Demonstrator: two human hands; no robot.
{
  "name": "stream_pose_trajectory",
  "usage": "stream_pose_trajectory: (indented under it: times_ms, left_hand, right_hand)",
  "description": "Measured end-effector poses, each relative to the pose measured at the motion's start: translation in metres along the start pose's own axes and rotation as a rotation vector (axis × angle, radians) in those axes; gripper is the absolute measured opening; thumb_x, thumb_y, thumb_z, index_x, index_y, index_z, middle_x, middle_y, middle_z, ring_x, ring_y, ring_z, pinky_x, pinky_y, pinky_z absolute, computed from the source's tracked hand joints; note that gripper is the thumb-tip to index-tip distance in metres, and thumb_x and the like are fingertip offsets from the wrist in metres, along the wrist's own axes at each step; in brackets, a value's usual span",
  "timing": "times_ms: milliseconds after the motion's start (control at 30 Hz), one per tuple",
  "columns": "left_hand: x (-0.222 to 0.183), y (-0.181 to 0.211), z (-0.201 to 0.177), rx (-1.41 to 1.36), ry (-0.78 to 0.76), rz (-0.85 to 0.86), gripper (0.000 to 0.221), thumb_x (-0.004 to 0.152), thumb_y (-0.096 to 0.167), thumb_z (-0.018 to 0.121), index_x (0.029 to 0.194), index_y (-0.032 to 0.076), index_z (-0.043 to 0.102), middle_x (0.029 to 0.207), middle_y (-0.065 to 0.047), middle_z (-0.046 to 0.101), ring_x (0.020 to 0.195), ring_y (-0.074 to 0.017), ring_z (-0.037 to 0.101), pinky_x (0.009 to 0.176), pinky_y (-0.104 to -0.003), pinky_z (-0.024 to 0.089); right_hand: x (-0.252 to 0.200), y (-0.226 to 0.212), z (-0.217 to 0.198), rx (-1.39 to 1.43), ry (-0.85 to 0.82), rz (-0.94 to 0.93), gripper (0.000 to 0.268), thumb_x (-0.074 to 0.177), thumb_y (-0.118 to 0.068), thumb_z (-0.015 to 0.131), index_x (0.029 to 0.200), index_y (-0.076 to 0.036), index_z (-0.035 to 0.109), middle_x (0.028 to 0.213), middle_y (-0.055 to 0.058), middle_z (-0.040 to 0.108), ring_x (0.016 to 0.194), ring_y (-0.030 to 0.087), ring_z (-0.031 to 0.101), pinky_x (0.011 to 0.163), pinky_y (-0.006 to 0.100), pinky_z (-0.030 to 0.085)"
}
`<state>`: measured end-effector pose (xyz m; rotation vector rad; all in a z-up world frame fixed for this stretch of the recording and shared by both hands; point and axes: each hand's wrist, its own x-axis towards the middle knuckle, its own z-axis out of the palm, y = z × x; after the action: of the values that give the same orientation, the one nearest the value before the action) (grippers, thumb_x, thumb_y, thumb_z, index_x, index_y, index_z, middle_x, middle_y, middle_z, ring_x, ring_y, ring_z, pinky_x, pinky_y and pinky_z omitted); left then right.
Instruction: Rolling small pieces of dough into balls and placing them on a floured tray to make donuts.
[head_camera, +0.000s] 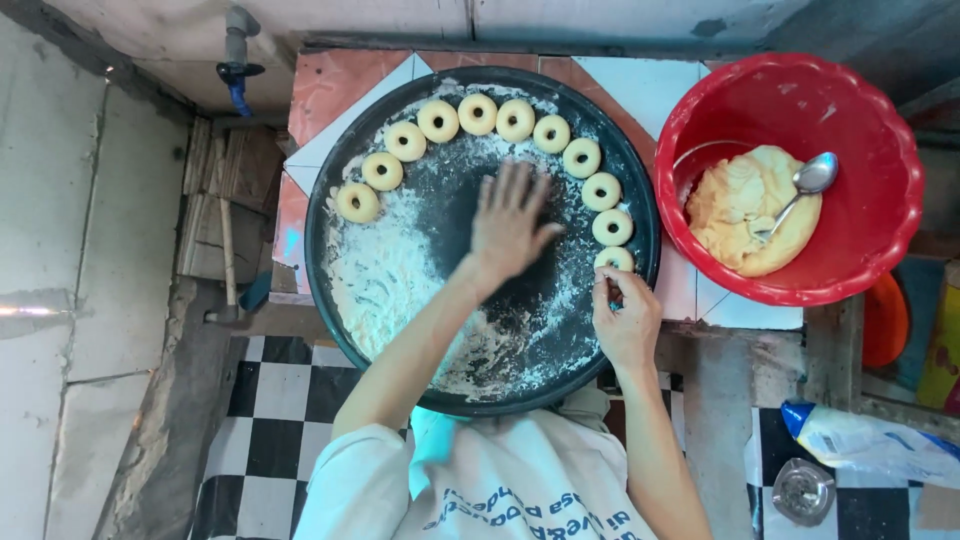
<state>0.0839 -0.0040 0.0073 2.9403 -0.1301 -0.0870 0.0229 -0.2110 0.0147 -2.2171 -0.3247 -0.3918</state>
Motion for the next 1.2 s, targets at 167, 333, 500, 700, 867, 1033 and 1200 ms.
stream_pose_trajectory:
  times_ms: [167, 333, 500, 700, 867, 1033, 1200]
  left_hand:
    - [-0.06, -0.046, -0.025, 0.017, -0.014, -0.186, 0.064, 0.107, 0.051, 0.031, 0.161, 0.017, 0.032, 0.17, -0.016, 0.01, 0.156, -0.0392, 0.001, 0.123, -0.058, 0.007]
    - [-0.095, 0.004, -0.001, -0.043, -0.123, -0.114, 0.067, 0.099, 0.034, 0.043, 0.161, 0.013, 0.027, 0.167, -0.022, 0.016, 0.155, -0.0425, 0.009, 0.121, -0.06, 0.013]
    - [-0.043, 0.046, 0.018, 0.069, 0.061, 0.234, 0.06, 0.105, 0.04, 0.035, 0.162, 0.022, 0.028, 0.17, -0.013, 0.017, 0.158, -0.0351, 0.008, 0.124, -0.057, 0.007]
    - [-0.017, -0.044, -0.022, 0.049, 0.07, -0.165, 0.073, 0.103, 0.061, 0.038, 0.16, 0.017, 0.034, 0.17, -0.016, 0.011, 0.156, -0.0379, 0.002, 0.124, -0.057, 0.01]
    - [-0.087, -0.054, 0.004, -0.012, 0.073, -0.14, 0.067, 0.102, 0.045, 0.041, 0.159, 0.01, 0.033, 0.168, -0.018, 0.02, 0.155, -0.0406, 0.011, 0.121, -0.058, 0.019]
    - [-0.09, 0.022, 0.008, -0.072, -0.087, 0.107, 0.067, 0.102, 0.042, 0.038, 0.157, 0.004, 0.033, 0.168, -0.018, 0.017, 0.156, -0.0392, 0.01, 0.121, -0.055, 0.024]
    - [-0.013, 0.024, 0.009, 0.156, 0.016, 0.077, 0.073, 0.106, 0.059, 0.029, 0.161, 0.011, 0.027, 0.169, -0.014, 0.019, 0.156, -0.0328, 0.009, 0.125, -0.053, 0.008]
  right_hand:
    - [-0.002, 0.007, 0.004, -0.026, -0.018, 0.001, 0.009, 0.096, -0.004, 0.071, 0.101, -0.007, 0.077, 0.082, 0.01, 0.071, 0.073, 0.024, 0.069, 0.065, 0.031, 0.056]
    - [-0.001, 0.005, 0.005, -0.061, -0.037, 0.001, 0.009, 0.093, -0.006, 0.073, 0.1, -0.009, 0.078, 0.082, 0.009, 0.072, 0.073, 0.023, 0.07, 0.065, 0.031, 0.057]
    - [-0.003, 0.006, 0.004, -0.047, -0.004, 0.017, 0.009, 0.093, -0.006, 0.072, 0.101, -0.008, 0.077, 0.083, 0.01, 0.072, 0.074, 0.025, 0.07, 0.064, 0.032, 0.058]
    - [-0.004, 0.008, 0.004, -0.03, 0.015, -0.025, 0.01, 0.092, -0.006, 0.072, 0.1, -0.007, 0.078, 0.081, 0.011, 0.072, 0.072, 0.025, 0.07, 0.062, 0.033, 0.057]
    - [-0.005, 0.014, 0.008, -0.073, -0.002, -0.068, 0.007, 0.092, -0.005, 0.074, 0.098, -0.007, 0.077, 0.082, 0.011, 0.071, 0.071, 0.024, 0.069, 0.064, 0.031, 0.057]
    - [-0.001, 0.004, 0.005, -0.106, -0.005, -0.098, 0.007, 0.091, -0.005, 0.074, 0.096, -0.008, 0.078, 0.08, 0.008, 0.07, 0.071, 0.024, 0.068, 0.063, 0.03, 0.057]
    - [-0.004, 0.004, 0.005, -0.055, 0.038, -0.092, 0.009, 0.091, -0.001, 0.073, 0.097, -0.006, 0.078, 0.079, 0.011, 0.07, 0.069, 0.025, 0.068, 0.059, 0.032, 0.056]
